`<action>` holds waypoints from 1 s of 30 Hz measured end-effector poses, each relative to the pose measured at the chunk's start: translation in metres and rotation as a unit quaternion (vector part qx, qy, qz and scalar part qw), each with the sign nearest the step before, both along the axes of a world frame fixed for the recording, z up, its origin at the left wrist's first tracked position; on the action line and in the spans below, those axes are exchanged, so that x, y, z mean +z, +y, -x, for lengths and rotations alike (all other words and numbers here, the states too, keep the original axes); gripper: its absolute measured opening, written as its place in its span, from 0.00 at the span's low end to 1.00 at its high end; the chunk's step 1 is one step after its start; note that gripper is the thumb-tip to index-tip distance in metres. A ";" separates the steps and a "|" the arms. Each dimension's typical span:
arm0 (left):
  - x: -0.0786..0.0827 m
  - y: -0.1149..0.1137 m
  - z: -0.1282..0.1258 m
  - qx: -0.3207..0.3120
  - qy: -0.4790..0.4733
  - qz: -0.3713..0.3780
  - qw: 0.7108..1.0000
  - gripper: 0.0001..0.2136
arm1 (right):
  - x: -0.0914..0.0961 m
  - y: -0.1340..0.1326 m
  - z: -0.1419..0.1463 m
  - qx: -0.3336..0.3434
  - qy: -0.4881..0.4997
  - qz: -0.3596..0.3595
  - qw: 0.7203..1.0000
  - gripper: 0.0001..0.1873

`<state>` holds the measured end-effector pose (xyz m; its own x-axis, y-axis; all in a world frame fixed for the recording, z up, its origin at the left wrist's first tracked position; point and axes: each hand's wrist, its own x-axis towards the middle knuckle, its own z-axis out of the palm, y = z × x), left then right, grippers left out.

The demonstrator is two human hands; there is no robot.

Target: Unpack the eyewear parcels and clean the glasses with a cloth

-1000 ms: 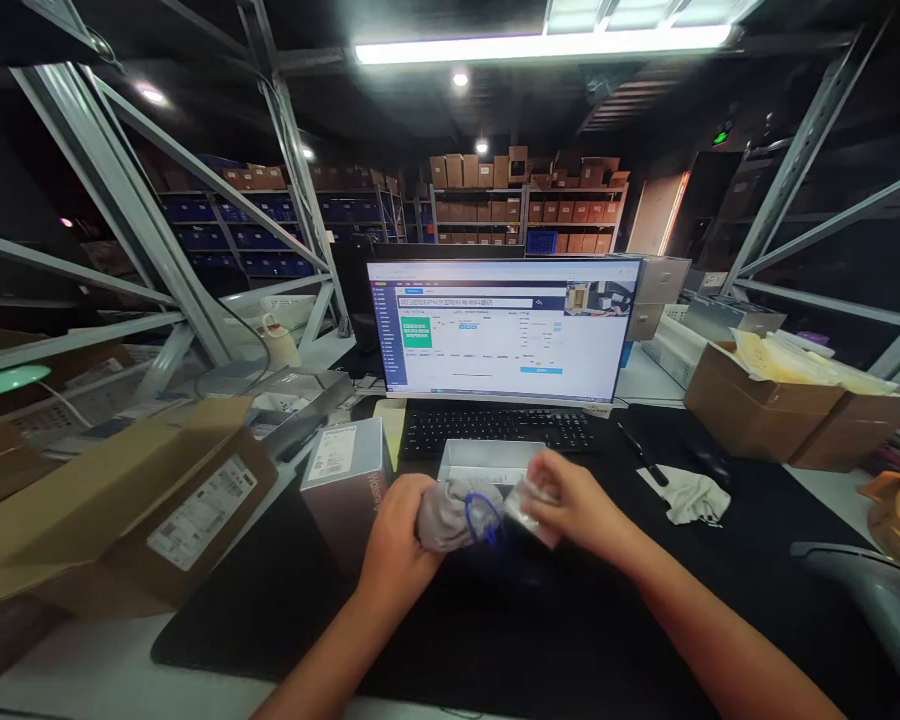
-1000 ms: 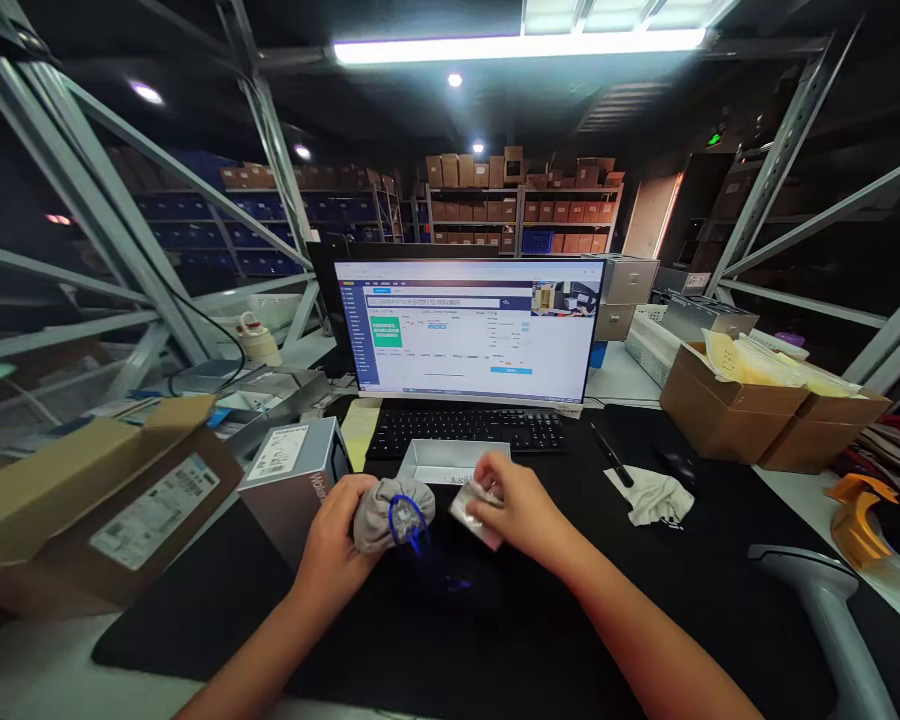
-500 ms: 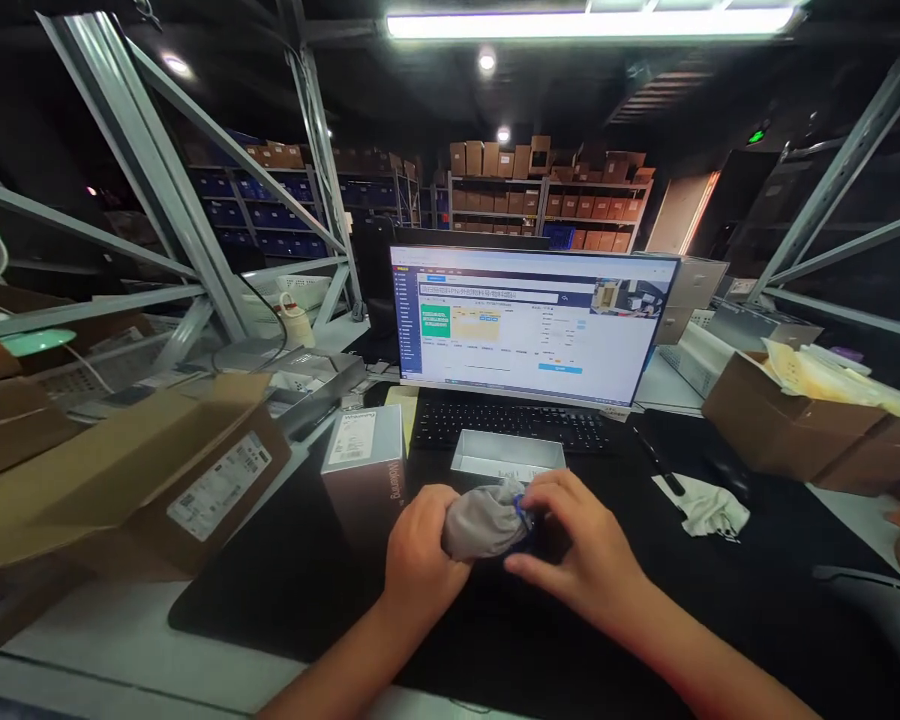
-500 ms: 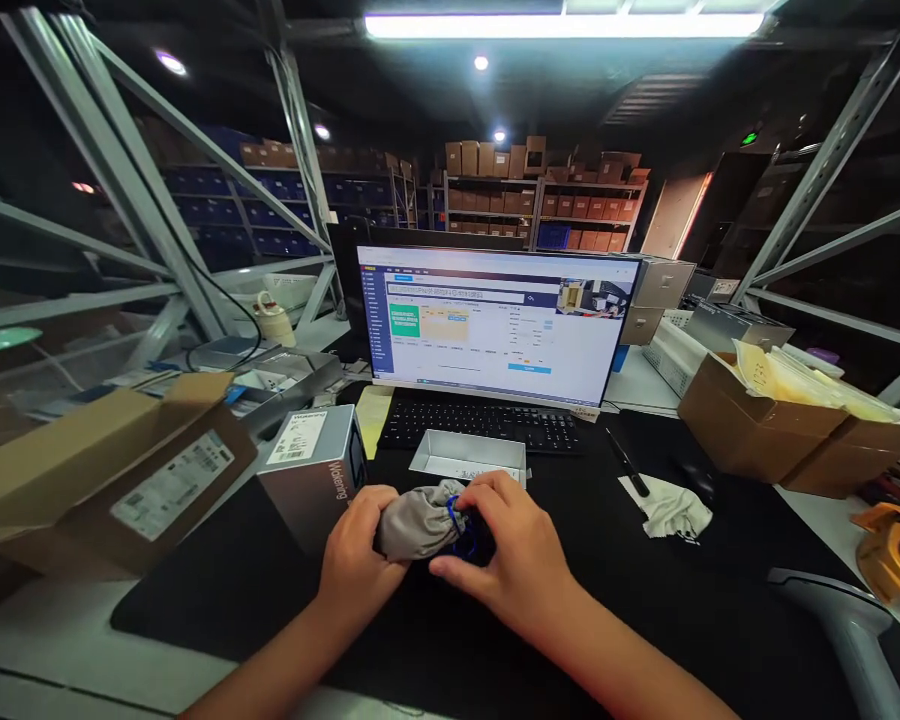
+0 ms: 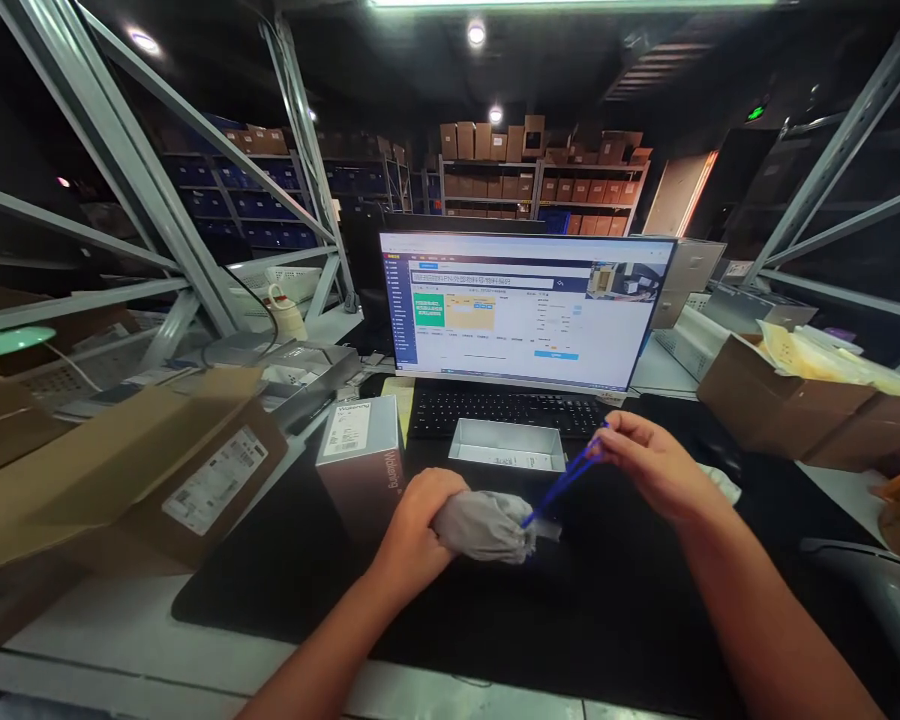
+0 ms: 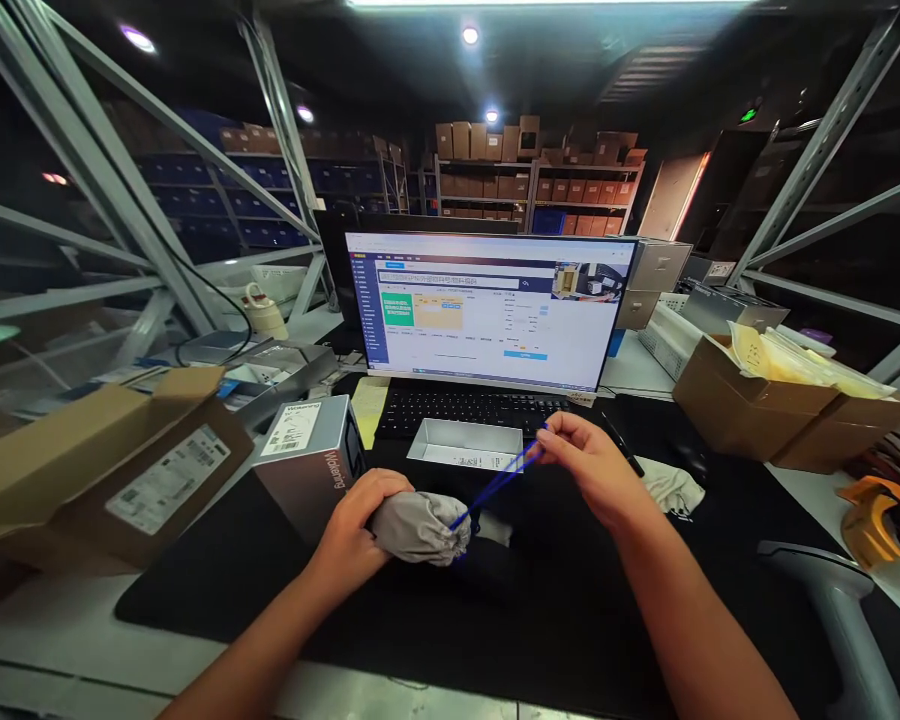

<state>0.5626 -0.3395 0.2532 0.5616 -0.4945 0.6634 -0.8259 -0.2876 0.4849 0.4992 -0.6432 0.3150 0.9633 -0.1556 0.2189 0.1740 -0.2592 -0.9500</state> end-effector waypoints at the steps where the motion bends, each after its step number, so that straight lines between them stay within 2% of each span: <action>1: 0.001 0.000 0.000 -0.008 0.012 0.001 1.000 0.10 | -0.005 0.000 -0.005 -0.062 -0.017 0.042 0.997 0.17; 3: 0.002 0.000 -0.001 -0.009 0.032 0.005 0.999 0.10 | -0.011 0.005 -0.009 -0.142 -0.072 0.134 0.978 0.16; 5: 0.003 0.001 -0.003 -0.009 0.049 0.016 0.999 0.12 | -0.010 0.017 -0.002 -0.134 -0.161 0.204 0.956 0.13; 6: 0.003 0.002 -0.005 -0.013 0.055 0.021 0.998 0.13 | -0.007 0.025 0.005 -0.097 -0.202 0.240 0.944 0.10; 8: 0.005 0.003 -0.009 -0.031 0.061 0.023 0.997 0.16 | 0.000 0.041 0.020 0.028 -0.237 0.287 0.928 0.11; 10: 0.005 0.003 -0.012 -0.045 0.056 0.004 0.997 0.20 | 0.004 0.057 0.032 0.151 -0.205 0.309 0.917 0.17; 11: 0.005 0.003 -0.012 -0.045 0.049 -0.013 0.998 0.23 | 0.003 0.064 0.035 0.183 -0.184 0.317 0.912 0.18; 13: 0.005 0.002 -0.008 -0.025 0.032 -0.047 0.998 0.28 | -0.004 0.076 0.036 0.179 -0.169 0.342 0.907 0.17; 16: 0.004 -0.002 0.009 0.030 -0.016 -0.075 0.997 0.38 | -0.021 0.085 0.029 0.100 -0.205 0.376 0.898 0.13; 18: 0.006 -0.005 0.023 0.032 -0.087 -0.071 0.993 0.38 | -0.030 0.086 0.025 0.063 -0.225 0.357 0.904 0.12; 21: 0.010 -0.012 0.042 -0.006 -0.224 -0.065 0.972 0.26 | -0.034 0.085 0.023 0.036 -0.207 0.263 0.942 0.09; 23: 0.013 -0.016 0.051 -0.006 -0.268 -0.069 0.961 0.19 | -0.033 0.085 0.024 0.030 -0.168 0.203 0.964 0.06; 25: 0.016 -0.018 0.054 0.024 -0.285 -0.064 0.956 0.13 | -0.032 0.086 0.024 0.022 -0.135 0.158 0.978 0.05; 27: 0.018 -0.020 0.056 0.055 -0.300 -0.058 0.950 0.08 | -0.033 0.088 0.024 0.013 -0.116 0.120 0.986 0.08; 30: 0.019 -0.021 0.056 0.112 -0.316 -0.079 0.939 0.05 | -0.037 0.092 0.024 0.001 -0.128 0.111 0.985 0.11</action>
